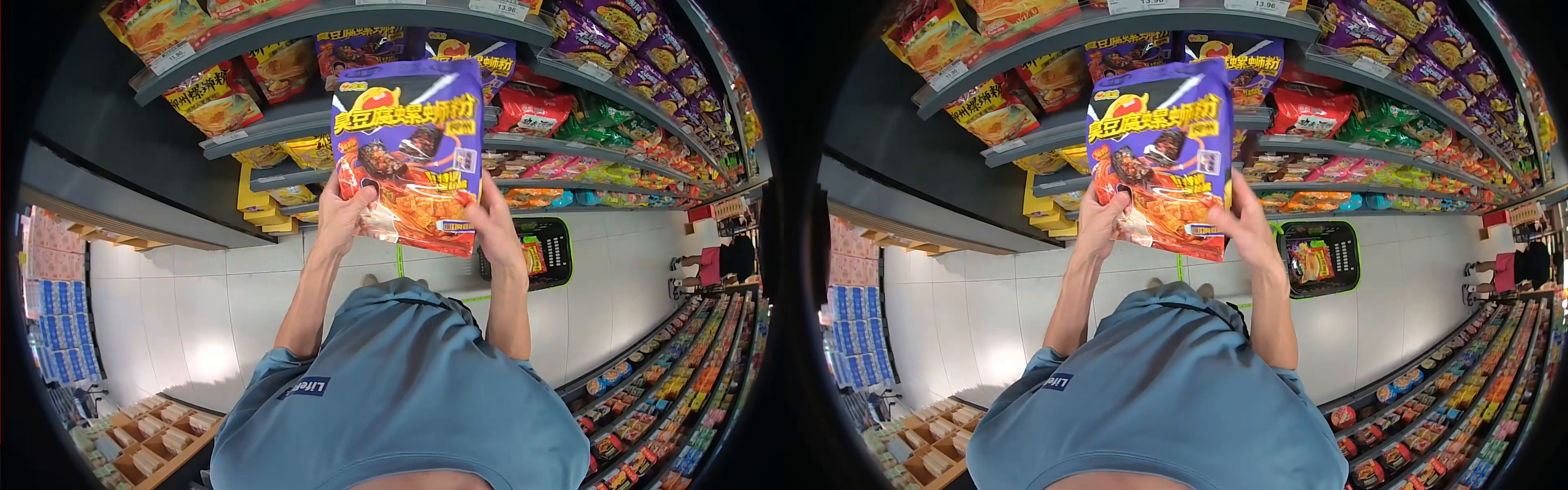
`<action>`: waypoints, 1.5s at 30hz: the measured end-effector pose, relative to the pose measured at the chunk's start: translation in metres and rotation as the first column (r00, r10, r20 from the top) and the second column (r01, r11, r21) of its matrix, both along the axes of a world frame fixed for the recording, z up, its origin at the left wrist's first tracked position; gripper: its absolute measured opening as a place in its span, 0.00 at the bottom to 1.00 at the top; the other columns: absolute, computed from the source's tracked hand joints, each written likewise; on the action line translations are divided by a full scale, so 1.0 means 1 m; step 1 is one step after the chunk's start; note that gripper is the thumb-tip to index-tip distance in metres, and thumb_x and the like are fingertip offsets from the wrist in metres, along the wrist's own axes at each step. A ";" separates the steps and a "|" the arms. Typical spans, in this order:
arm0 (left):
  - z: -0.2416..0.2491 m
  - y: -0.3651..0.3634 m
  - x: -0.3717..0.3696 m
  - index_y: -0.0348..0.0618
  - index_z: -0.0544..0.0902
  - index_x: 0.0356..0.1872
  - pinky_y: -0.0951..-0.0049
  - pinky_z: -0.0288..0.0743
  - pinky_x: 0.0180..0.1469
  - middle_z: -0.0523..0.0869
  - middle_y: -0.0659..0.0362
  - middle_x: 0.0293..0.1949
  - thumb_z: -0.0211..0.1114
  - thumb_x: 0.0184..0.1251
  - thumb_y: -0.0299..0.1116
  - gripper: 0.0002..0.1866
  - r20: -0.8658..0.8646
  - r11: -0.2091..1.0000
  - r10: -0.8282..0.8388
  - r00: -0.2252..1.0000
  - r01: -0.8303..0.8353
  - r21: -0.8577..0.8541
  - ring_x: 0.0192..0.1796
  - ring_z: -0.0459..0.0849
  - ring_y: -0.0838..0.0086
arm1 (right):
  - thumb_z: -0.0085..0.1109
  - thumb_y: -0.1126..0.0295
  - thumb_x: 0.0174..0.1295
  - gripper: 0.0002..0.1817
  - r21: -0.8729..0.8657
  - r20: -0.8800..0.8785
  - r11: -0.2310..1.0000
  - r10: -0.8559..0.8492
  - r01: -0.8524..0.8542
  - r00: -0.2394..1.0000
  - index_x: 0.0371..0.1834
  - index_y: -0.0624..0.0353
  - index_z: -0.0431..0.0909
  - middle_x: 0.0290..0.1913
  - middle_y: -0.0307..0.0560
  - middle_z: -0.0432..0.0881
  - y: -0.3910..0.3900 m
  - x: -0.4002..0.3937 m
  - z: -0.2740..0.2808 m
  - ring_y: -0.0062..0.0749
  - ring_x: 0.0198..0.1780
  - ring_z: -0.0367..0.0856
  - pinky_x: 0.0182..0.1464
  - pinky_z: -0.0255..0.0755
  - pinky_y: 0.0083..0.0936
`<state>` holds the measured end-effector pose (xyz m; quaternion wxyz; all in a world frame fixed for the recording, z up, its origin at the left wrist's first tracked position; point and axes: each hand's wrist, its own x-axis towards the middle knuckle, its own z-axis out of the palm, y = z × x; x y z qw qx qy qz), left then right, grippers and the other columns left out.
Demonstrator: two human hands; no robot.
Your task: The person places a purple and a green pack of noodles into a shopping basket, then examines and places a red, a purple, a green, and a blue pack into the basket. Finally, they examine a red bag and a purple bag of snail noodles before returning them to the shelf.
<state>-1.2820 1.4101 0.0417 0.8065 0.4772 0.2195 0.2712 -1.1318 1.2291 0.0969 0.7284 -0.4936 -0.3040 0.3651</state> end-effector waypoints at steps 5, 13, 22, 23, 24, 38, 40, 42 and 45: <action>-0.033 -0.002 0.032 0.44 0.69 0.58 0.71 0.83 0.31 0.81 0.57 0.40 0.61 0.64 0.42 0.24 0.084 0.990 -0.030 0.996 0.042 -0.134 0.38 0.83 0.73 | 0.71 0.64 0.47 0.51 -0.166 0.671 0.978 0.017 0.128 0.741 0.71 0.62 0.47 0.66 0.56 0.60 -0.006 -0.056 0.044 0.41 0.65 0.64 0.60 0.67 0.31; -0.030 -0.034 0.077 0.30 0.70 0.54 0.59 0.68 0.58 0.78 0.45 0.43 0.57 0.63 0.52 0.32 0.756 0.651 -0.217 0.618 0.668 -0.360 0.48 0.76 0.57 | 0.60 0.61 0.54 0.35 -0.208 0.954 0.945 0.253 0.253 -0.162 0.66 0.56 0.62 0.68 0.62 0.57 0.024 -0.123 0.008 0.60 0.67 0.58 0.51 0.74 0.40; -0.032 -0.045 0.102 0.36 0.72 0.56 0.60 0.60 0.63 0.76 0.54 0.41 0.53 0.66 0.53 0.29 0.912 0.588 -0.303 0.276 0.807 -0.049 0.51 0.73 0.64 | 0.51 0.68 0.58 0.28 -0.181 0.962 0.966 0.213 0.187 -0.172 0.65 0.55 0.65 0.68 0.53 0.60 0.011 -0.114 -0.008 0.52 0.69 0.57 0.67 0.53 0.44; -0.032 -0.047 0.103 0.36 0.72 0.56 0.61 0.60 0.63 0.76 0.55 0.41 0.53 0.66 0.53 0.29 0.916 0.575 -0.302 0.263 0.817 -0.045 0.51 0.73 0.64 | 0.51 0.68 0.58 0.28 -0.185 0.961 0.964 0.218 0.189 -0.172 0.65 0.55 0.65 0.68 0.53 0.60 0.010 -0.113 -0.008 0.52 0.69 0.57 0.67 0.53 0.44; -0.032 -0.050 0.105 0.37 0.72 0.56 0.62 0.60 0.63 0.76 0.55 0.41 0.53 0.66 0.53 0.29 0.920 0.560 -0.303 0.249 0.827 -0.040 0.51 0.73 0.64 | 0.51 0.68 0.58 0.27 -0.172 0.964 0.968 0.203 0.183 -0.169 0.64 0.55 0.65 0.68 0.52 0.61 0.008 -0.113 -0.009 0.51 0.69 0.57 0.67 0.53 0.44; -0.004 -0.084 0.098 0.32 0.72 0.53 0.68 0.62 0.52 0.75 0.51 0.40 0.53 0.62 0.60 0.35 0.790 0.554 -0.310 0.528 0.776 -0.301 0.44 0.70 0.67 | 0.52 0.69 0.57 0.26 -0.013 0.991 0.970 0.044 0.242 -0.123 0.63 0.52 0.68 0.68 0.48 0.63 -0.019 -0.104 -0.018 0.49 0.67 0.62 0.64 0.58 0.43; -0.001 -0.091 0.103 0.32 0.72 0.52 0.69 0.62 0.51 0.75 0.50 0.39 0.52 0.62 0.62 0.37 0.821 0.561 -0.345 0.455 0.801 -0.208 0.43 0.70 0.68 | 0.52 0.69 0.58 0.26 0.003 0.992 0.969 0.027 0.245 -0.119 0.63 0.52 0.68 0.67 0.48 0.64 -0.025 -0.102 -0.019 0.48 0.67 0.62 0.64 0.59 0.43; -0.002 -0.099 0.108 0.32 0.71 0.52 0.68 0.64 0.50 0.76 0.49 0.39 0.52 0.63 0.59 0.35 0.814 0.566 -0.369 0.449 0.803 -0.187 0.43 0.71 0.67 | 0.52 0.69 0.58 0.26 0.024 0.994 0.967 0.004 0.252 -0.109 0.62 0.51 0.68 0.67 0.47 0.64 -0.035 -0.098 -0.021 0.48 0.67 0.62 0.64 0.59 0.42; -0.005 -0.111 0.110 0.32 0.71 0.52 0.68 0.66 0.50 0.77 0.49 0.38 0.51 0.65 0.56 0.32 0.786 0.570 -0.393 0.477 0.797 -0.199 0.42 0.73 0.66 | 0.51 0.69 0.58 0.25 0.045 0.996 0.964 -0.021 0.262 -0.091 0.62 0.51 0.69 0.67 0.47 0.65 -0.049 -0.094 -0.023 0.48 0.67 0.62 0.64 0.59 0.42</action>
